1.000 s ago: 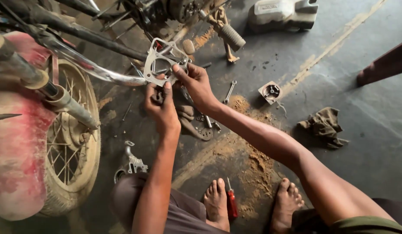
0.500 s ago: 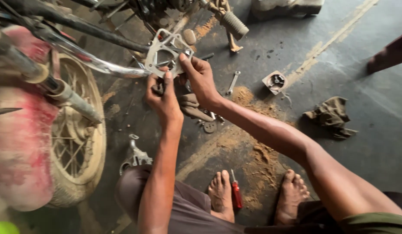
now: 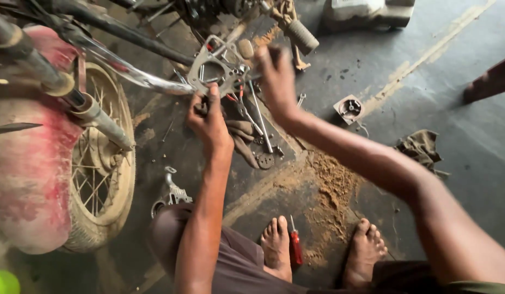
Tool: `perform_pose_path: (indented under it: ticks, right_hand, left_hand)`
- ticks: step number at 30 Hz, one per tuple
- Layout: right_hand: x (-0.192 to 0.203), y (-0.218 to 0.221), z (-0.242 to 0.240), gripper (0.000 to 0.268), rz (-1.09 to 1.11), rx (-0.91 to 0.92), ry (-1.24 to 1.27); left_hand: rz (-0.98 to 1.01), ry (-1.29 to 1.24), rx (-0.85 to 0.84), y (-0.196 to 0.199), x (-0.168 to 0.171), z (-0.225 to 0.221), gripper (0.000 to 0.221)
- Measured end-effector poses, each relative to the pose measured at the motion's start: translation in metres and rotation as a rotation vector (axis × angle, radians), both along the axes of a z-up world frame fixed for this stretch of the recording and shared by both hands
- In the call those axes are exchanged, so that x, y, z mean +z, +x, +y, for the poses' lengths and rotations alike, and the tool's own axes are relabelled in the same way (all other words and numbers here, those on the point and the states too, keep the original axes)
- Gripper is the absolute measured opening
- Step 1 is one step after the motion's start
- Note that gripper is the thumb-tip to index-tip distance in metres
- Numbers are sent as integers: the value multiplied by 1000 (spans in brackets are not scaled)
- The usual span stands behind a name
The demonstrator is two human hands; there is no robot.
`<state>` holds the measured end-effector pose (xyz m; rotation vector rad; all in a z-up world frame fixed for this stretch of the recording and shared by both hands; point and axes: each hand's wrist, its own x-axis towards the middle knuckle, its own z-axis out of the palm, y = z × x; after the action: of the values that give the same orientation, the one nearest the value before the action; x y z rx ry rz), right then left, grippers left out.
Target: Cleaning and inspecting engine components of a motorcycle, including the cylinder head and gasket.
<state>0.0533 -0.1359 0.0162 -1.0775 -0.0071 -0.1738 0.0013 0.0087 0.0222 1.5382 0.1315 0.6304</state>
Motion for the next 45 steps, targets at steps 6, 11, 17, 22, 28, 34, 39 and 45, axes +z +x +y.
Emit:
perform_pose_path:
  ticks: [6,11,17,22,28,34,39,45]
  right_hand:
    - [38,16,-57,32,-161,65,-243]
    - [66,1,-66,32,-262,291,-450]
    - [59,26,-141,28,-204,210,-751]
    - [-5,-72,-158,24,-18,113,-1048]
    - [-143,-303,-125,20,232,-22,-1394]
    - [-251,-444,-94,19,495,-220,-1720]
    - [-296,-423,-121,20,738,-375,-1963]
    - [-320,-412,-112,27,768,-381,-1948]
  left_hand:
    - [61,-115,31,8,-4,-5,30]
    - [134,-245,19,3,15,-16,32]
    - [161,-292,89,0,7,-4,40]
    - [170,-274,74,0,7,-1,37]
    - [160,-269,60,4,4,-2,36]
    - [168,-271,79,4,5,-2,33]
    - [150,-283,47,3,6,-2,33]
    - [165,-283,61,1,9,-4,33]
